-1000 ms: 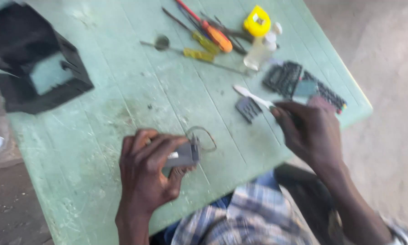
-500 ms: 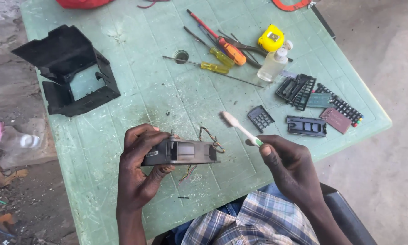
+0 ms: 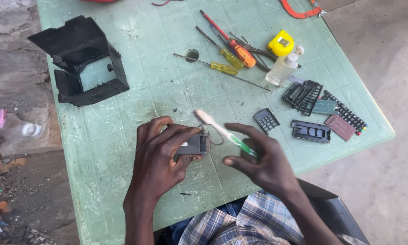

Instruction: Cleaning a computer fan and its plastic housing using a toothbrush to remove dust.

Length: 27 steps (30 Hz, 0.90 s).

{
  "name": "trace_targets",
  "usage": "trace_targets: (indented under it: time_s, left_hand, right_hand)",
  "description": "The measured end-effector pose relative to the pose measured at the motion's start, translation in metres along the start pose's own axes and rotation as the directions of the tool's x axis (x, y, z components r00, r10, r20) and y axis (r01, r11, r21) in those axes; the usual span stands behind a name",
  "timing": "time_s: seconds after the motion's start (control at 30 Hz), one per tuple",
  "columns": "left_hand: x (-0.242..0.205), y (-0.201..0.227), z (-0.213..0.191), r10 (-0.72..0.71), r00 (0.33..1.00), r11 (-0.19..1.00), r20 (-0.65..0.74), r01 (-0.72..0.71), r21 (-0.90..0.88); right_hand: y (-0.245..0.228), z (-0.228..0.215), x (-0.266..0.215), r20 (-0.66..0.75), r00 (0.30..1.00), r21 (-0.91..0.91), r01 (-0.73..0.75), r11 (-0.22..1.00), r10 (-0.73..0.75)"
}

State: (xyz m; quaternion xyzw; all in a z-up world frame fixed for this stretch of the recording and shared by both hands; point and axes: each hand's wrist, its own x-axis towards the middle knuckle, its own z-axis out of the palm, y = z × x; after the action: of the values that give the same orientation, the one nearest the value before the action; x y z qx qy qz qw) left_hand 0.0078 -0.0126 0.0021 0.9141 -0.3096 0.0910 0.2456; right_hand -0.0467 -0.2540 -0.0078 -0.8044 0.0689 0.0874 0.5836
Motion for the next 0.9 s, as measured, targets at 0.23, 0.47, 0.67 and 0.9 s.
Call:
trace_targets:
  time_s: [0.23, 0.47, 0.67, 0.9]
  left_hand:
    - [-0.013, 0.016, -0.003, -0.164, 0.986, 0.986, 0.018, 0.164, 0.006]
    - [-0.058, 0.035, 0.023, -0.601, 0.773, 0.765, -0.205, 0.483, -0.426]
    - [-0.058, 0.050, 0.031, -0.749, 0.620, 0.612, -0.234, 0.513, -0.602]
    - [-0.039, 0.057, 0.051, -0.415, 0.910, 0.783, 0.001, 0.358, -0.510]
  right_hand:
    - [0.015, 0.032, 0.024, 0.113, 0.982, 0.208, 0.125, 0.970, -0.150]
    - [0.004, 0.045, 0.021, -0.032, 0.991, 0.072, 0.133, 0.989, -0.131]
    - [0.017, 0.056, 0.023, -0.143, 0.987, 0.242, 0.113, 0.964, -0.080]
    - [0.000, 0.014, 0.015, -0.403, 0.913, 0.476, 0.263, 0.839, -0.058]
